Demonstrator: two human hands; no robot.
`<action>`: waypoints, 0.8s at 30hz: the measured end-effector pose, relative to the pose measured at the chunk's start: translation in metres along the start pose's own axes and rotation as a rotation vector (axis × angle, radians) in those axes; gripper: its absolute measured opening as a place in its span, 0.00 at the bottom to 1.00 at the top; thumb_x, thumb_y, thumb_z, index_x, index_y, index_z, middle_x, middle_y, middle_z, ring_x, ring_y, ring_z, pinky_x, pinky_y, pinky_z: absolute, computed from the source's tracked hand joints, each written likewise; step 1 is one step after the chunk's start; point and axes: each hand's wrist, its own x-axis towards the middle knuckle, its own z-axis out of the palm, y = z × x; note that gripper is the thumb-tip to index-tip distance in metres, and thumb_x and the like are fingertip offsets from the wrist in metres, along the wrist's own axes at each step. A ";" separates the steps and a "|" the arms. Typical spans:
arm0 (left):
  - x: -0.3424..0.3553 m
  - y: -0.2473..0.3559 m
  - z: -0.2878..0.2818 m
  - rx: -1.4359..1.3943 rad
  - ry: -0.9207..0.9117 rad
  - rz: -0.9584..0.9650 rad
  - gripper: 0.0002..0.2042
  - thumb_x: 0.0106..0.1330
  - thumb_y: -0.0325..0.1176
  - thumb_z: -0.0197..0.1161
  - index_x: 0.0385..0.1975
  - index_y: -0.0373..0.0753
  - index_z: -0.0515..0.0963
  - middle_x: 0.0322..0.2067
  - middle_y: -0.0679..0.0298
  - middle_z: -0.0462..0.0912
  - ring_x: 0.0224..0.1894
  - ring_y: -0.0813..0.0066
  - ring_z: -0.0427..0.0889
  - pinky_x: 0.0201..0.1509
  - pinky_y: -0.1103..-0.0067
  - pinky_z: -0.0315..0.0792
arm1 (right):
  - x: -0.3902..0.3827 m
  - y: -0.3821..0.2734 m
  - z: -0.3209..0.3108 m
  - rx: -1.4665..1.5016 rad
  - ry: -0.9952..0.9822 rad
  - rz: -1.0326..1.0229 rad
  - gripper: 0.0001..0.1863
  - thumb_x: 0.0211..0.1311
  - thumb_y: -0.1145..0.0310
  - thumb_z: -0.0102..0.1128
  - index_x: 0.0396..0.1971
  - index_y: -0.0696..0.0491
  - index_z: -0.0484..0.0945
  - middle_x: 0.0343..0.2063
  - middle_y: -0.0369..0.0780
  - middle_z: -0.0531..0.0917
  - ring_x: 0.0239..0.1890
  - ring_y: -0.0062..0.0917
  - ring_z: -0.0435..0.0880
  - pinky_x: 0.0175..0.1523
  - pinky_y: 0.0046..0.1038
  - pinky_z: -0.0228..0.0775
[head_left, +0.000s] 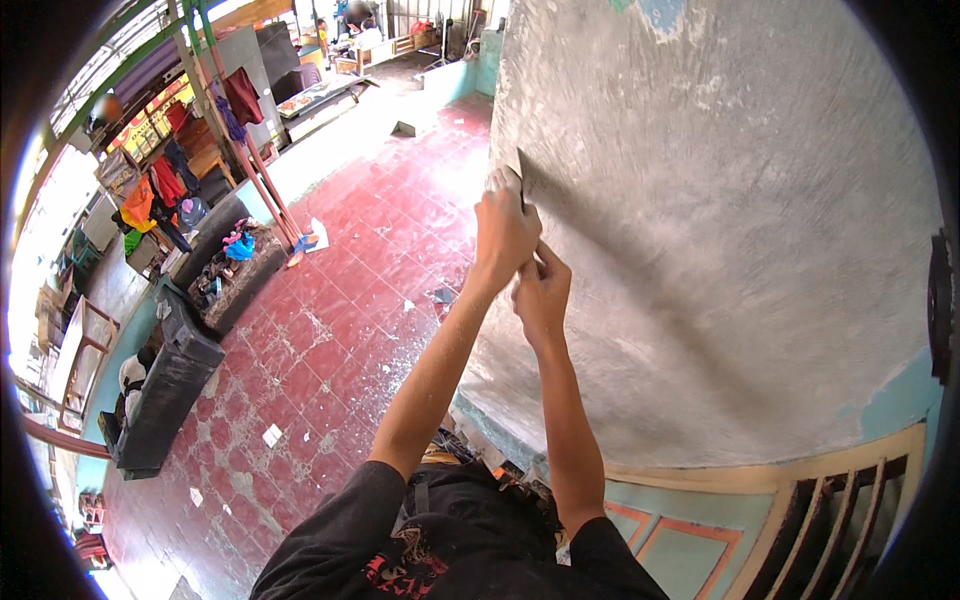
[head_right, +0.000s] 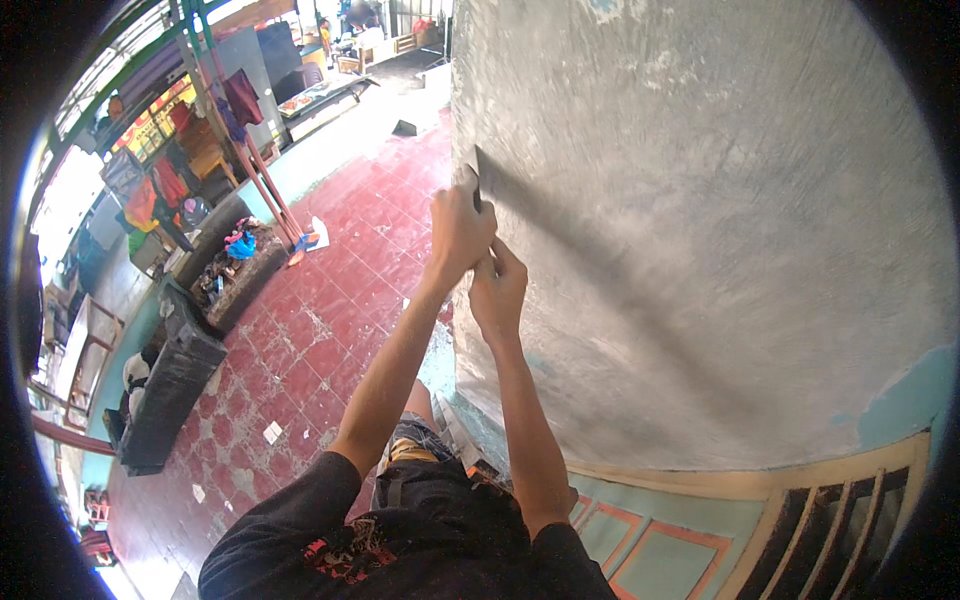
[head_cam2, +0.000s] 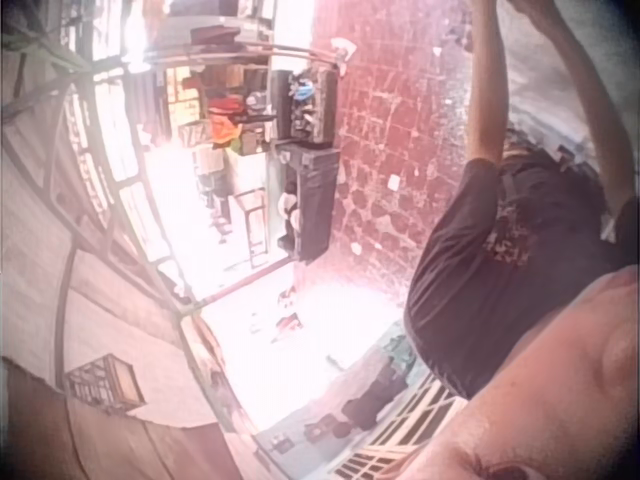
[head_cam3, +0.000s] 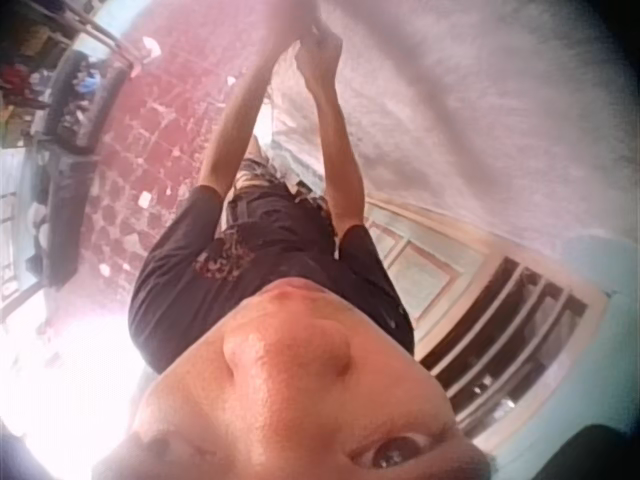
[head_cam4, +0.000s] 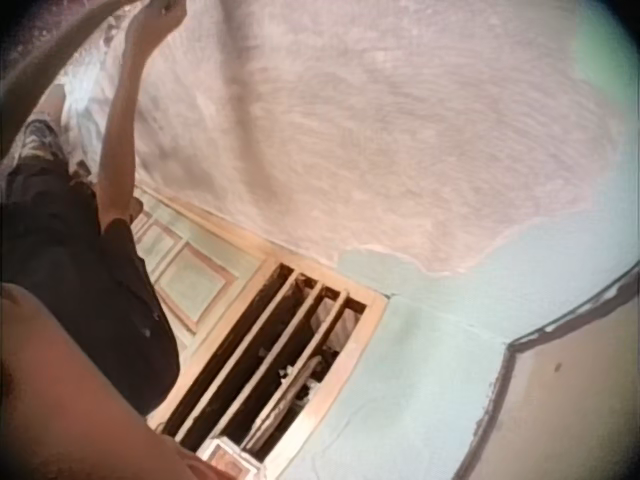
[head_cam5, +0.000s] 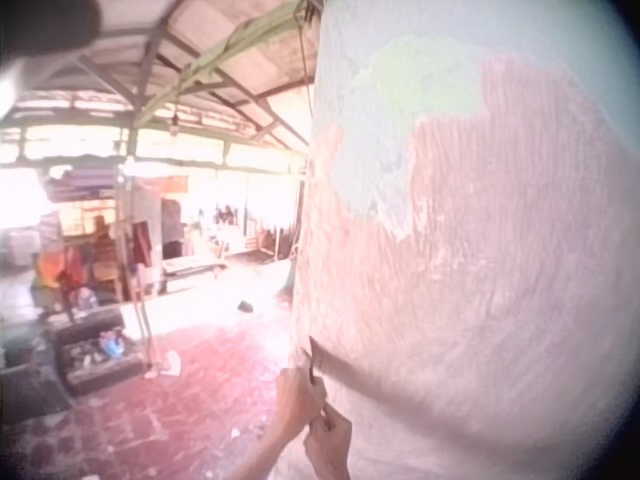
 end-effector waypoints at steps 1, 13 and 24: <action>0.007 0.000 -0.003 -0.034 -0.074 -0.129 0.13 0.49 0.22 0.52 0.35 0.22 0.74 0.17 0.39 0.75 0.20 0.46 0.79 0.27 0.63 0.72 | 0.002 -0.005 0.001 -0.019 -0.008 0.024 0.15 0.66 0.74 0.46 0.46 0.65 0.78 0.23 0.35 0.78 0.23 0.13 0.68 0.30 0.21 0.60; 0.012 0.004 -0.009 -0.085 -0.095 -0.118 0.14 0.51 0.23 0.52 0.36 0.21 0.72 0.19 0.39 0.77 0.23 0.45 0.81 0.28 0.62 0.74 | 0.004 -0.018 0.002 0.037 -0.032 0.051 0.15 0.66 0.72 0.47 0.44 0.65 0.79 0.21 0.36 0.77 0.21 0.13 0.67 0.27 0.21 0.59; 0.018 -0.005 -0.010 -0.122 -0.076 -0.171 0.09 0.50 0.24 0.54 0.26 0.24 0.74 0.18 0.40 0.76 0.23 0.45 0.80 0.28 0.62 0.71 | 0.012 -0.023 0.003 -0.103 -0.050 0.014 0.14 0.65 0.70 0.49 0.38 0.66 0.79 0.21 0.36 0.77 0.24 0.17 0.70 0.31 0.25 0.63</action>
